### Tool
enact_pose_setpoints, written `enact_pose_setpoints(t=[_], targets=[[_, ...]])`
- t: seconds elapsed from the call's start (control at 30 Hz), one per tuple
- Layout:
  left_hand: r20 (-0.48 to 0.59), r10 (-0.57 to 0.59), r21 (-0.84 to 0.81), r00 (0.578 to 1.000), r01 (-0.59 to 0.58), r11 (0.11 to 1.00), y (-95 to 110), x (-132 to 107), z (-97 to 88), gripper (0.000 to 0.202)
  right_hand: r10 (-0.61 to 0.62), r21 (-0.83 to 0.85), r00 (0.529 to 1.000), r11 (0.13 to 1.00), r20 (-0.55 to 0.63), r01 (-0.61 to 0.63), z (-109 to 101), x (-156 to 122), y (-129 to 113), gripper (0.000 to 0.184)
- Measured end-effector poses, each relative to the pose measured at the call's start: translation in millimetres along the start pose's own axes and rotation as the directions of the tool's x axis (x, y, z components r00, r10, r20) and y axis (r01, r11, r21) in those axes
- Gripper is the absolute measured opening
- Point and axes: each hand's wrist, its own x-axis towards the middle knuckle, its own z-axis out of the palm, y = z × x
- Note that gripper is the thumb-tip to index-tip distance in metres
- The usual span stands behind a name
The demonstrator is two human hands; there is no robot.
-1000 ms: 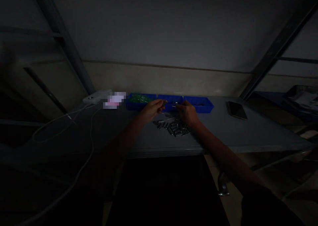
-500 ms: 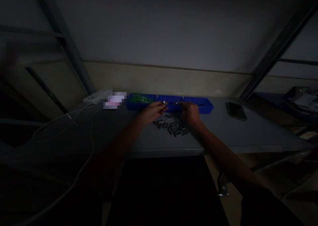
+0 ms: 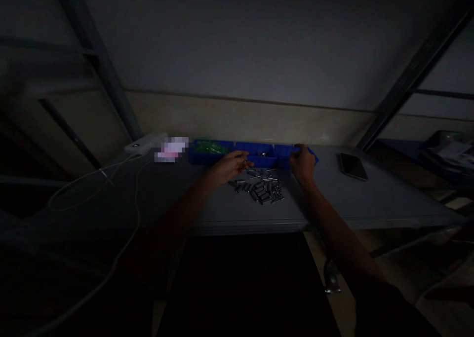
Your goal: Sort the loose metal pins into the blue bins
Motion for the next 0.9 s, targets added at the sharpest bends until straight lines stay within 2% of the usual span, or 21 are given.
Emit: enact_pose_setpoints(t=[0.3,0.43,0.53,0.6,0.63,0.67,0.73,0.8,0.83,0.9], targets=[[0.086,0.119,0.058,0.989,-0.124,0.991,-6,5,-6.5,0.022,-0.024,0.010,1.000,1.000,-0.010,0.024,-2,1,-2,0.029],[0.105,0.131,0.110,0.986,-0.143,0.984,-7,7,-6.7,0.028,0.030,-0.053,0.999,0.998,-0.021,-0.031,-8,-3,-7,0.030],[0.105,0.155,0.308,0.982,-0.180,0.934,-10,10,-6.6,0.032,0.057,-0.169,0.998,0.984,-0.031,-0.061,-10,-11,-18,0.037],[0.116,0.226,0.526,0.967,-0.253,0.812,-15,11,-6.4,0.034,-0.032,-0.202,0.999,0.979,0.043,0.040,-8,-19,-28,0.040],[0.140,0.279,0.620,0.950,-0.304,0.723,-17,12,-6.3,0.035,-0.120,-0.182,0.986,0.973,0.115,0.139,-7,-24,-33,0.039],[0.172,0.333,0.686,0.927,-0.356,0.635,-19,12,-6.1,0.036,-0.226,-0.137,0.955,0.957,0.195,0.254,-5,-28,-38,0.038],[0.237,0.415,0.741,0.878,-0.440,0.507,-23,12,-5.6,0.038,-0.428,-0.013,0.844,0.890,0.323,0.457,-1,-34,-45,0.035],[0.275,0.441,0.744,0.854,-0.480,0.465,-25,11,-5.4,0.039,-0.553,0.088,0.742,0.820,0.380,0.566,2,-38,-48,0.034],[0.288,0.445,0.735,0.848,-0.493,0.465,-26,10,-5.4,0.038,-0.583,0.117,0.714,0.800,0.388,0.589,3,-39,-48,0.033],[0.306,0.438,0.712,0.845,-0.509,0.484,-25,9,-5.5,0.036,-0.600,0.143,0.701,0.790,0.386,0.597,5,-39,-45,0.032]])
